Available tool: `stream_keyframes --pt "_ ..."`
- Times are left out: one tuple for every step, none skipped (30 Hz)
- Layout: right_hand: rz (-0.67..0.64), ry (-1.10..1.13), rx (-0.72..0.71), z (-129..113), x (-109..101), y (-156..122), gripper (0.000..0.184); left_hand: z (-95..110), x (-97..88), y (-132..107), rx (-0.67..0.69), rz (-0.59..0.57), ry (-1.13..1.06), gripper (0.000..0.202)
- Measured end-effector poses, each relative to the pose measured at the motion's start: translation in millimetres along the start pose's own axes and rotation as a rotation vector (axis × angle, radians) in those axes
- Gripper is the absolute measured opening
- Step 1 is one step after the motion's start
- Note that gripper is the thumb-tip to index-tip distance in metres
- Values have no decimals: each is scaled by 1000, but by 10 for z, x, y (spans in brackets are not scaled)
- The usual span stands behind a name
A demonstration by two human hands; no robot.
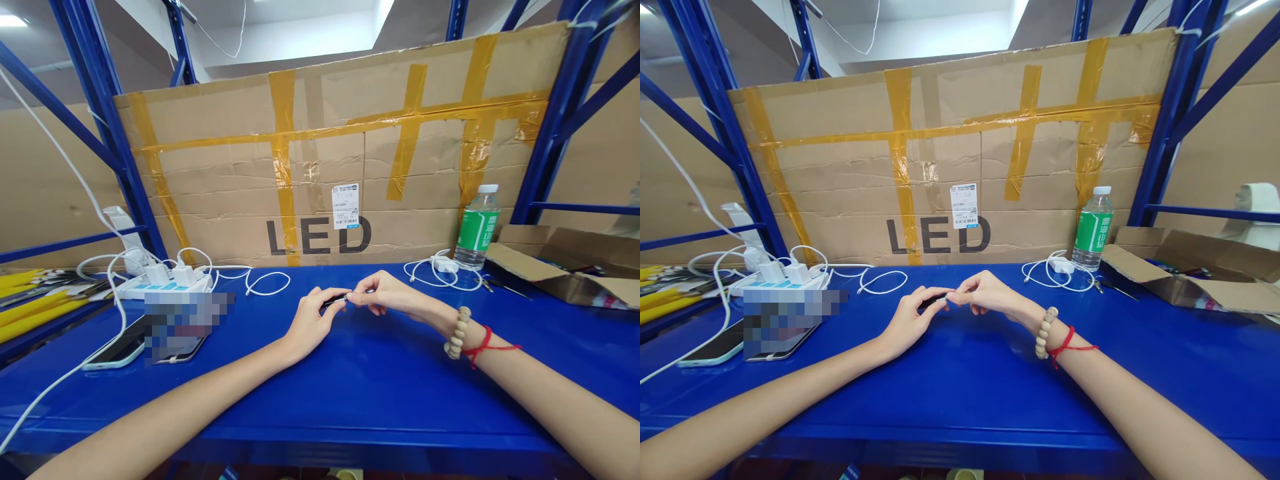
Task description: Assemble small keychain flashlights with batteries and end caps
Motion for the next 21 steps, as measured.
stream_keyframes --pt "-2 4 -3 -5 -6 -2 35 4 1 1 3 -4 -4 26" --pt "-4 7 -5 -9 -12 -5 35 5 1 1 4 -5 -7 26" --pt "-7 9 -7 -12 -17 -8 35 3 1 2 2 -5 -10 26" --pt "-8 10 -10 -14 -23 -10 35 0 2 3 -1 -5 -13 26" --pt "-6 10 -15 -15 -29 -12 35 -3 2 5 -2 -4 -17 26" --pt "-4 8 -20 -14 -34 -12 35 -6 3 7 -2 -2 -20 25" --pt "-2 6 -24 -11 -38 -9 36 -9 5 10 -2 -1 -23 25" --pt "-1 1 -29 -7 -39 -4 36 -12 6 13 -4 0 -28 25" --pt "3 -7 -37 -3 -39 3 37 -16 7 16 -7 3 -37 24" --pt "13 -17 -50 -1 -39 12 37 -19 7 20 -11 8 -51 24" --pt "31 -27 -70 -3 -41 22 38 -22 5 24 -15 15 -70 24" --pt "57 -33 -97 -9 -45 31 38 -26 2 28 -19 23 -90 24" --pt "92 -34 -130 -17 -52 38 38 -30 -1 32 -21 33 -111 24" --pt "128 -30 -165 -28 -60 43 38 -34 -5 36 -22 43 -128 23" --pt "159 -26 -204 -40 -66 44 40 -39 -8 39 -23 50 -141 23" --pt "179 -28 -245 -55 -70 42 41 -45 -9 42 -25 53 -149 23" --pt "189 -39 -288 -72 -71 37 40 -53 -8 44 -28 53 -154 24" --pt "191 -60 -330 -89 -70 30 38 -60 -5 46 -30 49 -157 24" --pt "187 -85 -367 -105 -68 22 35 -67 -1 48 -33 43 -158 24" --pt "183 -109 -398 -118 -67 14 33 -74 4 49 -36 36 -161 25" --pt "182 -128 -420 -127 -68 7 31 -79 9 50 -37 29 -165 25"
Point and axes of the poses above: each hand's wrist, its own y-axis towards the middle knuckle, its own x-axis out of the palm, z = x × y, the point moved 4 cm from there along y, towards the middle knuckle, and after that the axes turned 8 degrees about -z, right-handed, at the moved point
